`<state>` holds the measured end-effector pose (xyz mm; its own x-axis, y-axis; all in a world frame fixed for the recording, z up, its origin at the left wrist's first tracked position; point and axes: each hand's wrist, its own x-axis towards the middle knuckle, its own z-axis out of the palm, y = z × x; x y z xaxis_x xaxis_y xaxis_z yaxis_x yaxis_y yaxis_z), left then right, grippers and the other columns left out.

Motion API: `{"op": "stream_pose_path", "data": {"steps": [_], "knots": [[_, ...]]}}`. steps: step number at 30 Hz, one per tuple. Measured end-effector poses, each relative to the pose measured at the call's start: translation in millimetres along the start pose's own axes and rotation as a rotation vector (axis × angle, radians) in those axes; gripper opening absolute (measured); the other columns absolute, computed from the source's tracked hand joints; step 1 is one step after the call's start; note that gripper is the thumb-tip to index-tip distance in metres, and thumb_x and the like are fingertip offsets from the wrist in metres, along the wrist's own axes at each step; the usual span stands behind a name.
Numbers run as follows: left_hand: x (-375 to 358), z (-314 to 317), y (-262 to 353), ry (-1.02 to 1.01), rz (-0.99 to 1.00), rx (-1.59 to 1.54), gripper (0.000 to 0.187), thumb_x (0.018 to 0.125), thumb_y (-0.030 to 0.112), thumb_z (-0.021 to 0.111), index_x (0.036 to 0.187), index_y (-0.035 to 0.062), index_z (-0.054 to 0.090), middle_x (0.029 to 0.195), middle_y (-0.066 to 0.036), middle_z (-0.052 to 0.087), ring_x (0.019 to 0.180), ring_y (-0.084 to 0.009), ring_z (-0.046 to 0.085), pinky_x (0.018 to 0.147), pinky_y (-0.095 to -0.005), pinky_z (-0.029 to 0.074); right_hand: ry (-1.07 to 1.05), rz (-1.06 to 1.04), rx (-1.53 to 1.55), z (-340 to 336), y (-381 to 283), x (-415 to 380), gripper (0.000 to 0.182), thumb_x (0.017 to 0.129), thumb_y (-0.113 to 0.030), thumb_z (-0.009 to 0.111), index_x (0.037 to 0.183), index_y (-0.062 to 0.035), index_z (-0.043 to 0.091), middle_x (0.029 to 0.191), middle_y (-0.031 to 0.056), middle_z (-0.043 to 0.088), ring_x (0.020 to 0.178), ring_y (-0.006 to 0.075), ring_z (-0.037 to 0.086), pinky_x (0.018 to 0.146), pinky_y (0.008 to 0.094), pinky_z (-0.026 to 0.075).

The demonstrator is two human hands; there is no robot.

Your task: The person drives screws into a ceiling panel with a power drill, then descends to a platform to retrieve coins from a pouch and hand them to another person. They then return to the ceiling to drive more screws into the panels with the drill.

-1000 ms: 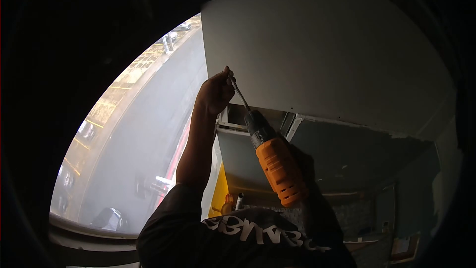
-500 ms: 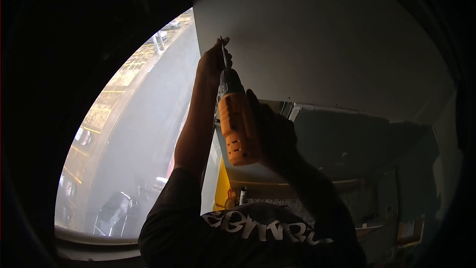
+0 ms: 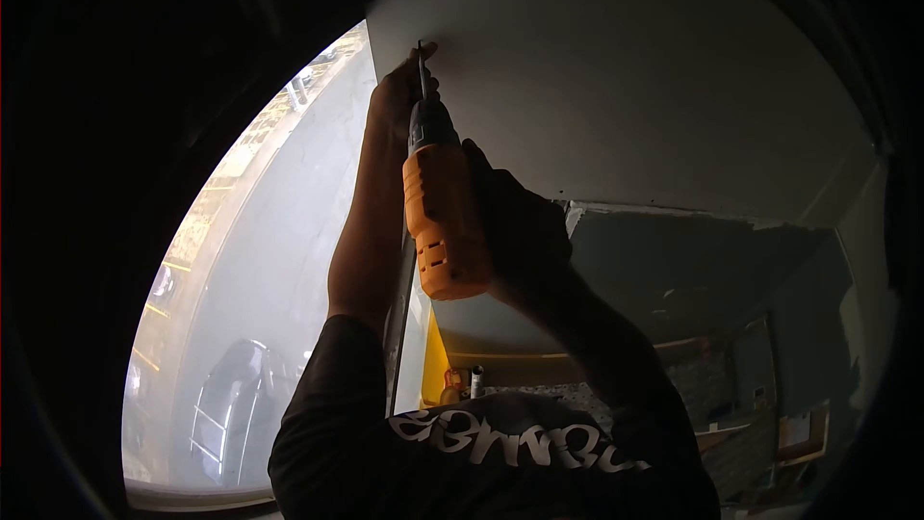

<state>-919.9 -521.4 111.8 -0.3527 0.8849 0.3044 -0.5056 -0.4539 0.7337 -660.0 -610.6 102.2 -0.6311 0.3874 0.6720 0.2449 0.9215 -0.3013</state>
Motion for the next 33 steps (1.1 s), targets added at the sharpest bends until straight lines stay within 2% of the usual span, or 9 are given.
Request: {"op": "stream_pose_path", "data": {"steps": [7, 11, 14, 16, 18, 19, 21, 26, 33], "knots": [[-44, 19, 0, 0.255, 0.052, 0.349, 0.037, 0.104, 0.029, 0.044, 0.121, 0.0003, 0.060, 0.063, 0.003, 0.046, 0.053, -0.0075, 0.043, 0.049, -0.0225, 0.037, 0.028, 0.061, 0.103, -7, -3, 8, 0.081, 0.074, -0.027, 0.082, 0.142, -0.0067, 0.043, 0.113, 0.0123, 0.066, 0.096, 0.0259, 0.069, 0.084, 0.0353, 0.056], [-88, 20, -12, 0.307, 0.605, 0.610, 0.038, 0.104, 0.030, 0.046, 0.114, -0.0054, 0.058, 0.063, 0.005, 0.040, 0.054, -0.0039, 0.035, 0.049, -0.0229, 0.031, 0.025, 0.083, 0.095, -3, -4, 11, 0.081, 0.074, -0.029, 0.083, 0.141, -0.0075, 0.044, 0.115, 0.0119, 0.066, 0.098, 0.0252, 0.069, 0.087, 0.0350, 0.056], [-123, 32, -14, 0.170, 0.949, 0.481, 0.048, 0.101, 0.039, 0.051, 0.103, -0.0090, 0.056, 0.064, 0.004, 0.036, 0.055, -0.0058, 0.033, 0.049, -0.0237, 0.029, 0.004, 0.102, 0.094, -1, -8, 14, 0.081, 0.073, -0.030, 0.084, 0.141, -0.0081, 0.045, 0.116, 0.0116, 0.066, 0.100, 0.0247, 0.069, 0.089, 0.0348, 0.055], [-135, 30, -18, -0.173, 0.923, -0.131, 0.053, 0.099, 0.044, 0.054, 0.103, -0.0091, 0.055, 0.065, 0.003, 0.037, 0.056, -0.0080, 0.034, 0.049, -0.0241, 0.029, 0.002, 0.102, 0.085, 1, -10, 16, 0.081, 0.073, -0.031, 0.085, 0.140, -0.0085, 0.045, 0.117, 0.0114, 0.066, 0.101, 0.0243, 0.069, 0.091, 0.0346, 0.055], [-142, 24, -21, -0.360, 1.152, -0.018, 0.070, 0.088, 0.057, 0.064, 0.107, -0.0094, 0.055, 0.065, 0.001, 0.036, 0.056, -0.0113, 0.034, 0.051, -0.0255, 0.030, 0.029, 0.078, 0.068, 6, -7, 16, 0.082, 0.072, -0.031, 0.085, 0.139, -0.0075, 0.045, 0.115, 0.0115, 0.067, 0.098, 0.0244, 0.070, 0.088, 0.0348, 0.056], [-157, 21, -31, -0.238, 1.201, 0.036, 0.085, 0.074, 0.069, 0.069, 0.105, -0.0096, 0.057, 0.066, -0.002, 0.044, 0.057, -0.0158, 0.043, 0.052, -0.0293, 0.036, 0.042, 0.068, 0.060, 9, -4, 16, 0.082, 0.071, -0.030, 0.086, 0.139, -0.0070, 0.046, 0.114, 0.0116, 0.067, 0.097, 0.0244, 0.070, 0.087, 0.0349, 0.057], [-170, 7, -39, -0.119, 1.212, 0.400, 0.088, 0.062, 0.074, 0.071, 0.098, -0.0055, 0.062, 0.070, -0.009, 0.057, 0.061, -0.0202, 0.056, 0.057, -0.0318, 0.048, 0.054, 0.027, 0.040, 13, -1, 16, 0.082, 0.071, -0.032, 0.086, 0.138, -0.0068, 0.046, 0.112, 0.0112, 0.067, 0.095, 0.0235, 0.071, 0.084, 0.0346, 0.058], [-180, 19, -37, -0.099, 1.365, 0.655, 0.069, 0.075, 0.065, 0.073, 0.096, 0.0000, 0.065, 0.072, -0.011, 0.063, 0.064, -0.0231, 0.063, 0.065, -0.0323, 0.055, -0.021, 0.037, -0.024, 12, -5, 20, 0.084, 0.071, -0.039, 0.085, 0.137, -0.0062, 0.046, 0.107, 0.0092, 0.067, 0.089, 0.0214, 0.071, 0.079, 0.0331, 0.059], [-178, 11, -53, -0.064, 1.333, 0.510, 0.063, 0.081, 0.061, 0.071, 0.100, 0.0015, 0.063, 0.075, -0.011, 0.063, 0.071, -0.0274, 0.066, 0.070, -0.0364, 0.056, 0.012, -0.054, -0.160, 18, -6, 17, 0.088, 0.069, -0.045, 0.084, 0.137, -0.0053, 0.046, 0.103, 0.0084, 0.068, 0.084, 0.0202, 0.071, 0.075, 0.0326, 0.059]]}}
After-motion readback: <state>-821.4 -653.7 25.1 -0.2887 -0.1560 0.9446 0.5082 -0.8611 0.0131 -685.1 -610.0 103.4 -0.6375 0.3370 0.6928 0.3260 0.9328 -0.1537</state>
